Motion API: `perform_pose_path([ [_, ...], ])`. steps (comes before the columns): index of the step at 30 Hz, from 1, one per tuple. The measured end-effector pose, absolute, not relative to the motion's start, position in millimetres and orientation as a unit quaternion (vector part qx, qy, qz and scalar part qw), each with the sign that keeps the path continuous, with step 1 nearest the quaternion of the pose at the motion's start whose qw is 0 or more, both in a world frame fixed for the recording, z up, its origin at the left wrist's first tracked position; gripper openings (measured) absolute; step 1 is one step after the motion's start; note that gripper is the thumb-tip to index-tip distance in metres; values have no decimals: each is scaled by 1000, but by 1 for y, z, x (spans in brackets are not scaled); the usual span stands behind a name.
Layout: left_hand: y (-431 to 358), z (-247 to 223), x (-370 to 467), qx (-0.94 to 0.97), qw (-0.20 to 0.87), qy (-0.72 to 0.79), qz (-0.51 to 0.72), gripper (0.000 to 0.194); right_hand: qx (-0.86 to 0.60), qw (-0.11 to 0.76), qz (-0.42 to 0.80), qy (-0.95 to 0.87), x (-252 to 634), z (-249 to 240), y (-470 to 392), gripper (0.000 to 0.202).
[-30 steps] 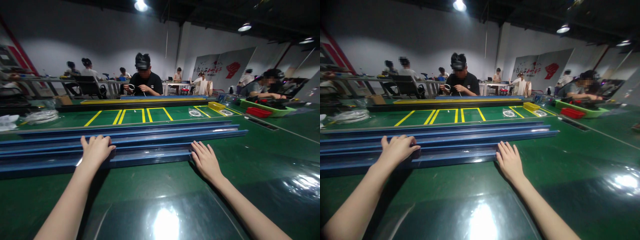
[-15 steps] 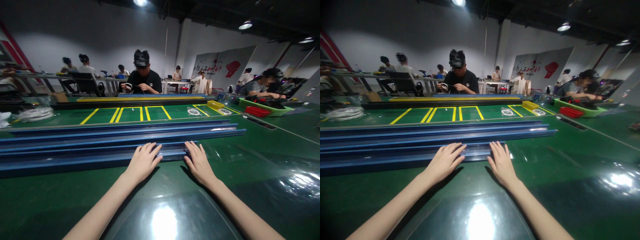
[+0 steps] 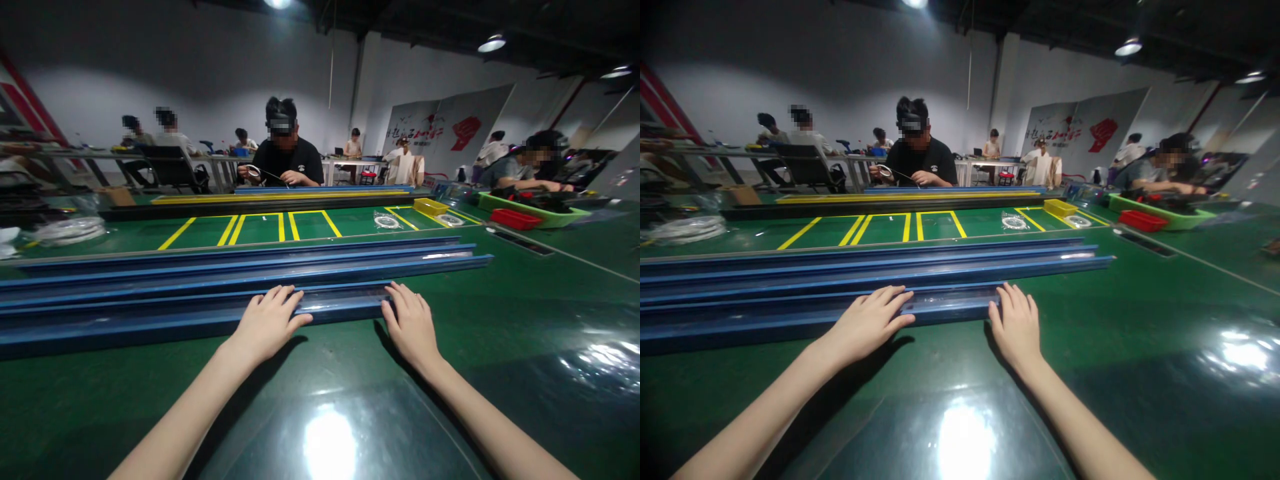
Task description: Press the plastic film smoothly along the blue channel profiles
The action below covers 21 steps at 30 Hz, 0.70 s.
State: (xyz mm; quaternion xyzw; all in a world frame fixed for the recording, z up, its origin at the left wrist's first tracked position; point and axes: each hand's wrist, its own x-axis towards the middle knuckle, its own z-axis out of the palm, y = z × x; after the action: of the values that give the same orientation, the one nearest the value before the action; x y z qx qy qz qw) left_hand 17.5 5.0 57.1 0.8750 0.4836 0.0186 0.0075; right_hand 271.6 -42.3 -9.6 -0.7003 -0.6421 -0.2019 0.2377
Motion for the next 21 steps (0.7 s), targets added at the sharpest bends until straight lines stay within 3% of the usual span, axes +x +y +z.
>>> perform_pose_path([
  [7,10,65,8,856,10,516,12,48,-641,179,-192,-721,260,-8,-45,45],
  [12,9,52,20,886,-7,456,86,46,-594,165,-155,-772,259,-4,-46,46],
  [21,12,35,21,897,-22,433,83,45,-590,190,-138,-773,253,1,-50,43],
])
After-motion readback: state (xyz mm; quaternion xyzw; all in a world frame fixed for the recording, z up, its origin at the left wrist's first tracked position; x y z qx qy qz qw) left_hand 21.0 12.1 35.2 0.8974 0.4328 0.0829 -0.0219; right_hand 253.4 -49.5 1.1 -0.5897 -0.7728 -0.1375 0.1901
